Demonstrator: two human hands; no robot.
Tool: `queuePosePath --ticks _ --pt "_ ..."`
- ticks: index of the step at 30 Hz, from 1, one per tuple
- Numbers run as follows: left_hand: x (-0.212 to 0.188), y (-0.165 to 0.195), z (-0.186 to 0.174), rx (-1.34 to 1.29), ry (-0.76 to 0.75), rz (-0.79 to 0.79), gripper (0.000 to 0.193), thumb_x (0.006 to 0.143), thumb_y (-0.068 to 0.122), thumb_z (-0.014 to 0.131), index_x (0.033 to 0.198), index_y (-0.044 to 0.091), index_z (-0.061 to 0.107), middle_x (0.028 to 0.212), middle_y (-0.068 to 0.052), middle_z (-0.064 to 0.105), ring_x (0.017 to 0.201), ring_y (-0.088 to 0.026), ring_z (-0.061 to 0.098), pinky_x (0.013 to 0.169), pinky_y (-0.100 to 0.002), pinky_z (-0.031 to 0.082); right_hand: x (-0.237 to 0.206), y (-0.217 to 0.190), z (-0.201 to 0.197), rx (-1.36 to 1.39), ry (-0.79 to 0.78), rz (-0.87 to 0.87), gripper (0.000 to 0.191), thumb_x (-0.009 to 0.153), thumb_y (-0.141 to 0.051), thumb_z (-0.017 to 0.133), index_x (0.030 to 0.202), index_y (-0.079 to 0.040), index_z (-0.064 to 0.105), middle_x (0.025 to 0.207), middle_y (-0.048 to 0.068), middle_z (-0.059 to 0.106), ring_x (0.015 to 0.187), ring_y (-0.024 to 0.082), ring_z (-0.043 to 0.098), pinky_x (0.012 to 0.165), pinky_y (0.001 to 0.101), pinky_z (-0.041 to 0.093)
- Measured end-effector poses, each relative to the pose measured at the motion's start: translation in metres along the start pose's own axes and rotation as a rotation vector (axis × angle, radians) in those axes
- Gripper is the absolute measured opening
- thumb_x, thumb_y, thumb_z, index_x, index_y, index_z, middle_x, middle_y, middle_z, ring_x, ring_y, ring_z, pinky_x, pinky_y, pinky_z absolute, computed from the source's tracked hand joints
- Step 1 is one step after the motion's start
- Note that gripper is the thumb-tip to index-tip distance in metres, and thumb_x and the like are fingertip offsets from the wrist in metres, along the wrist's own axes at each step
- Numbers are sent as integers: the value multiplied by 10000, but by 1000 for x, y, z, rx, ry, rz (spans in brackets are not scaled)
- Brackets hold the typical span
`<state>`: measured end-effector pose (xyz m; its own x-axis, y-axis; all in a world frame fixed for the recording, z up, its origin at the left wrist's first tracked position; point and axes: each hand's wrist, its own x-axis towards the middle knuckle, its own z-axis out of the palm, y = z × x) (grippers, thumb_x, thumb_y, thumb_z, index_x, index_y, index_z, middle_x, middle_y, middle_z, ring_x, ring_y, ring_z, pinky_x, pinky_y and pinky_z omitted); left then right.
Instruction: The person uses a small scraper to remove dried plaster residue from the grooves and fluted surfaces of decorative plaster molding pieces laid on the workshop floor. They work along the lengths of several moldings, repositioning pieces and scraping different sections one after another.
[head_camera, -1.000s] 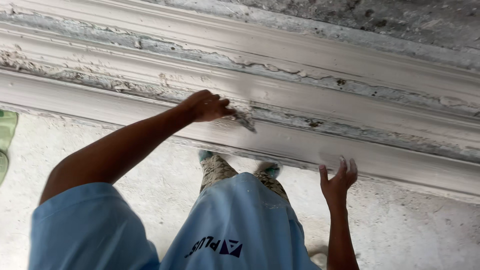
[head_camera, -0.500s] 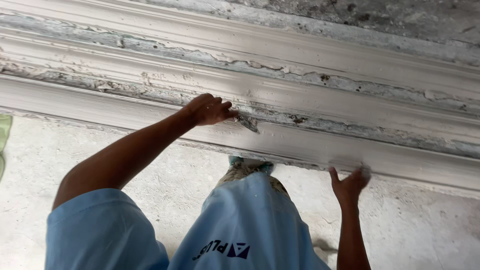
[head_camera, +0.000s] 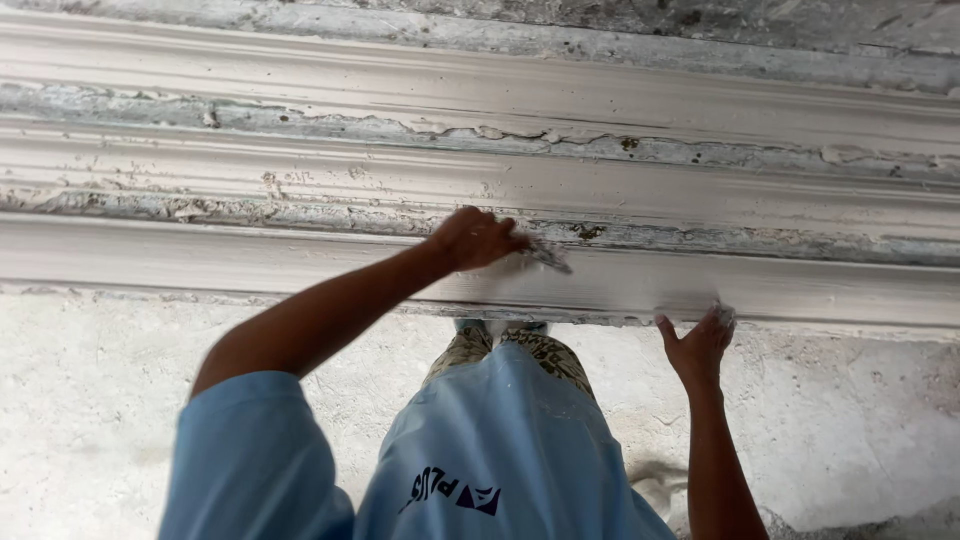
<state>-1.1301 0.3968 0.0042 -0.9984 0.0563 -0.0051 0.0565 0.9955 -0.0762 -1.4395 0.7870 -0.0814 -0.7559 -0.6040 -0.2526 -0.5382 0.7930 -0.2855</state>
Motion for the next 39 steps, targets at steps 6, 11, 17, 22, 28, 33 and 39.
queuePosePath --ticks 6,11,17,22,28,33,39 --pt "-11 -9 -6 -72 -3 -37 332 1082 364 495 1400 301 564 954 -75 658 603 -171 688 437 -310 564 -3 -2 -1 -19 50 -67 1205 865 -704 647 1571 154 181 1609 432 171 1543 562 101 1256 618 123" --pt "-39 -27 -39 -40 -258 -69 450 984 246 568 1425 326 539 1003 -68 660 687 -197 710 475 -327 587 -2 0 4 -24 66 -91 1181 872 -705 626 1551 160 195 1585 448 212 1522 574 118 1231 608 128" --pt "62 21 -40 21 -315 14 598 901 261 619 1478 321 476 1062 -104 650 686 -187 715 492 -325 603 4 4 -10 -89 -85 -136 1120 934 -679 598 1552 157 181 1566 423 240 1479 559 178 1218 582 132" --pt "170 70 -41 -37 -210 -27 374 1038 266 560 1409 316 552 1128 -88 676 748 -219 744 526 -349 606 2 28 -52 111 -201 -305 975 917 -558 619 1568 71 259 1575 332 332 1464 463 330 1193 544 269" --pt "187 82 -53 -73 -311 -104 400 1002 306 561 1400 288 531 1286 -138 630 836 -256 750 583 -334 636 41 135 -94 245 -94 -350 699 973 -508 601 1446 -3 498 1543 264 482 1474 417 438 1251 525 333" --pt "147 78 -71 -19 -437 -218 591 959 217 565 1512 375 433 1210 -83 660 953 -230 726 701 -345 639 91 240 -118 -12 116 -267 857 959 -520 672 1553 22 375 1600 387 286 1533 528 205 1230 633 155" --pt "213 101 -59 -120 -358 -128 435 1042 301 512 1476 299 484 1131 -135 671 862 -256 727 531 -286 617 125 265 -115 -31 48 -121 1106 896 -626 685 1595 86 207 1610 401 209 1543 554 94 1257 620 83"
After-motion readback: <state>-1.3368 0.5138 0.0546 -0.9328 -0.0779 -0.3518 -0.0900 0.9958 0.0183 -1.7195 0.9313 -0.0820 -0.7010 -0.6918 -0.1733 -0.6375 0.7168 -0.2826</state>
